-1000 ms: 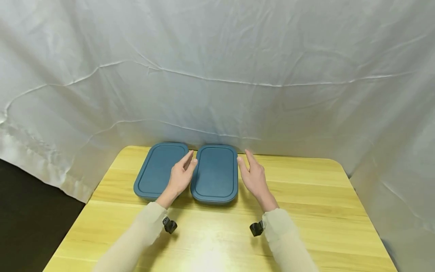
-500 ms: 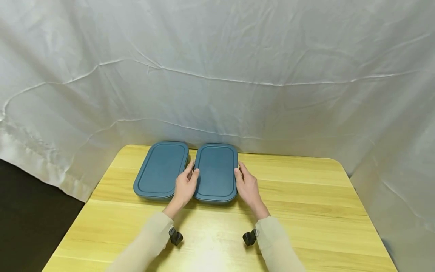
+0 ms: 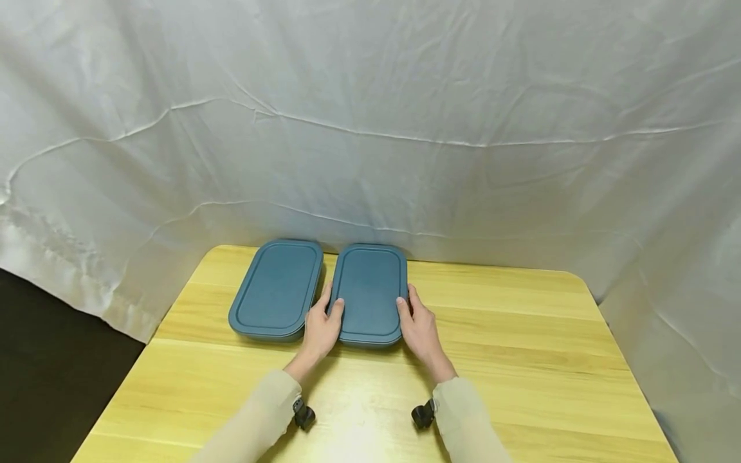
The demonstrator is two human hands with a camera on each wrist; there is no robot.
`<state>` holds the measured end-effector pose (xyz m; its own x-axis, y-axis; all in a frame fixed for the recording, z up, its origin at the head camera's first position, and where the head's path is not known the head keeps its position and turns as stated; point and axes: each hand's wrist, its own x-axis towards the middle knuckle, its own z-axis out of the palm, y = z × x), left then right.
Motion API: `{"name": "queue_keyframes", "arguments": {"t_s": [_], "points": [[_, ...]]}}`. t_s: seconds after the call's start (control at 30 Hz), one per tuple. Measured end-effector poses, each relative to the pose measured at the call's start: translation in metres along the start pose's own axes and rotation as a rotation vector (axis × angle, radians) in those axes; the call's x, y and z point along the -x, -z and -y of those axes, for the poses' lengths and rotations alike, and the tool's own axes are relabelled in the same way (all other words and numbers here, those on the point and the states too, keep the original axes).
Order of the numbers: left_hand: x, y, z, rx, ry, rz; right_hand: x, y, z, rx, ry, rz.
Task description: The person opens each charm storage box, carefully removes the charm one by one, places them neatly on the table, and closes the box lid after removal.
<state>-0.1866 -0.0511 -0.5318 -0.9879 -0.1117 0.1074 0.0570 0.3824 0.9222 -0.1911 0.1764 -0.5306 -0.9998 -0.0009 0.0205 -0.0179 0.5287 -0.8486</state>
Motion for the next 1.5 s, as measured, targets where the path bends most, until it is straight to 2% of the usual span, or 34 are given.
{"name": "queue_keyframes", "arguments": {"t_s": [0.13,0.27,0.4,0.63,0.93,1.1,1.33,1.5], "points": [[0.0027,-0.0019,0.0025,0.008,0.026,-0.012,0.0008,-0.0017,-0.0018,-0.011,-0.009,-0.001],[0.0033,-0.0020,0.0033,0.025,0.018,-0.021,0.0015,-0.0030,-0.0023,-0.021,-0.018,-0.003],[0.0030,-0.0011,0.0027,0.042,0.013,-0.002,0.0025,-0.0037,-0.0025,-0.029,-0.025,-0.015],[0.0025,-0.0020,0.0012,0.054,0.058,0.015,0.0025,-0.0051,-0.0029,-0.027,-0.030,-0.038],[0.0035,-0.0007,-0.0001,0.057,0.054,0.021,0.0038,-0.0056,-0.0004,-0.034,-0.025,-0.044],[0.0040,-0.0012,-0.0013,0.032,0.038,0.000,0.0031,-0.0053,0.0001,-0.027,-0.019,-0.045],[0.0034,-0.0023,-0.0033,0.022,0.079,-0.005,0.0019,-0.0056,0.0003,-0.021,-0.021,-0.034],[0.0032,-0.0026,-0.0036,0.014,0.076,-0.015,0.0016,-0.0050,0.0025,-0.006,-0.027,-0.020]]}}
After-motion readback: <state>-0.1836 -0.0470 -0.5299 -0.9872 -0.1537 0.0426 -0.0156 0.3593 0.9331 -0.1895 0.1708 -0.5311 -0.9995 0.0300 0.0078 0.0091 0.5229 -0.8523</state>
